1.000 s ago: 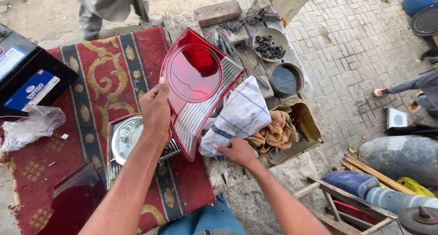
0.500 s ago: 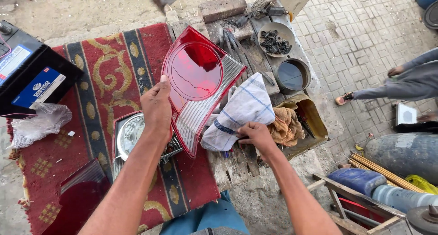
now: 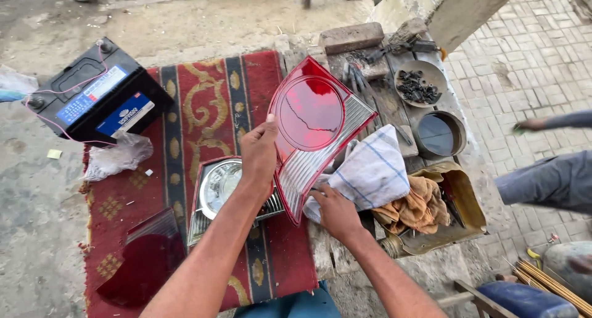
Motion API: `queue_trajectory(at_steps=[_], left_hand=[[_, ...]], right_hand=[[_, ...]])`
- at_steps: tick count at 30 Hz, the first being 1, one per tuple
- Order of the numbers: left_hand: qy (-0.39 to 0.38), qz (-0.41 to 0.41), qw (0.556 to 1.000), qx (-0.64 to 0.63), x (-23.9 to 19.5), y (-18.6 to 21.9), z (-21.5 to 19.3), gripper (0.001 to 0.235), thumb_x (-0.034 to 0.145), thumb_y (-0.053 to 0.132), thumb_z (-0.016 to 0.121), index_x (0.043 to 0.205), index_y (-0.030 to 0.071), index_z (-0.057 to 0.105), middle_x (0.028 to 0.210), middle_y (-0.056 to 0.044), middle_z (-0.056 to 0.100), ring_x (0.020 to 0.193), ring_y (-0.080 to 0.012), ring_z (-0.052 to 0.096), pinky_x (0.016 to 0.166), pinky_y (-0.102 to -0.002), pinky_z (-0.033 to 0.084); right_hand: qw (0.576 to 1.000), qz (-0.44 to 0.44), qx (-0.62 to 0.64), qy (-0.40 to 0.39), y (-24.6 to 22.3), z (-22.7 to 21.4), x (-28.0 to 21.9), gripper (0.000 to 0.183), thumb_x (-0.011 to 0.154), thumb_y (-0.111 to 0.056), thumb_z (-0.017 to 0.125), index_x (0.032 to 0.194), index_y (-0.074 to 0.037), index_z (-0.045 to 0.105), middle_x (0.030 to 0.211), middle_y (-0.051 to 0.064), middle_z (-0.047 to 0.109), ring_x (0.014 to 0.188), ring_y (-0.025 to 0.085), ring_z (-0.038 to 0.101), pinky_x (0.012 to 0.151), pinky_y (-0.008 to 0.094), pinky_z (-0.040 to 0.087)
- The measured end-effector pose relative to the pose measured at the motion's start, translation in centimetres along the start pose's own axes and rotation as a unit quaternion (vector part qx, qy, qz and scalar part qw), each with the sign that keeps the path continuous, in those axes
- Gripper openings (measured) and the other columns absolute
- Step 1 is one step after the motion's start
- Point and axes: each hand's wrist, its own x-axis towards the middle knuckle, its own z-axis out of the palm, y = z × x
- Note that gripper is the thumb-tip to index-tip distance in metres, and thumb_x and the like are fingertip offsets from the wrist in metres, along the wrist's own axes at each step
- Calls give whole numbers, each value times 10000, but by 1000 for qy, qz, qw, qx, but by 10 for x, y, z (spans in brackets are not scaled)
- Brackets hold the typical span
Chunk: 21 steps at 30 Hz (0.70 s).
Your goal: The person wipes a red car tail light with a white cloth, cleaning both the front and back surfaces. They rotate the tail light to access different areas and continue wiping until the surface appears clean.
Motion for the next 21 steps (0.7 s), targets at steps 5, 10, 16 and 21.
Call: queue_trajectory(at_steps=[5, 10, 16, 21], left_hand=[[10, 0, 1000, 6, 11, -17, -20, 493, 1075, 251, 571, 599, 123, 585, 474, -30, 408, 422, -115, 355, 505, -278, 344], [43, 12, 999, 20, 20, -29, -31, 474, 1054, 231, 601, 599, 101, 610, 459, -63, 458, 409, -132, 418, 492, -269, 368], [106, 11, 994, 29, 11, -8, -36, 432, 1032, 227, 633, 608, 153, 592, 538, 5, 502, 504, -76, 405, 543, -227, 377], [119, 21, 991, 50, -15, 19, -40, 454, 1049, 230, 626, 603, 160, 575, 529, 6, 487, 519, -77, 421, 584, -225, 401]], right_hand=[[1000, 2, -18, 2, 22, 8, -2, 228, 900, -84, 621, 1106, -115, 714, 1108, 98, 580, 1018, 360, 681, 693, 505, 636], [1000, -26, -3, -8, 43, 15, 9, 155, 872, -164, 604, 897, -197, 754, 954, 53, 610, 879, 365, 692, 656, 552, 601], [995, -52, 61, -55, 27, -41, 8, 165, 902, -171, 678, 1023, -193, 787, 890, 69, 754, 833, 356, 736, 693, 532, 614], [991, -72, 68, -91, 26, -48, 12, 188, 876, -173, 676, 1025, -166, 791, 933, 118, 759, 873, 421, 722, 741, 576, 598]])
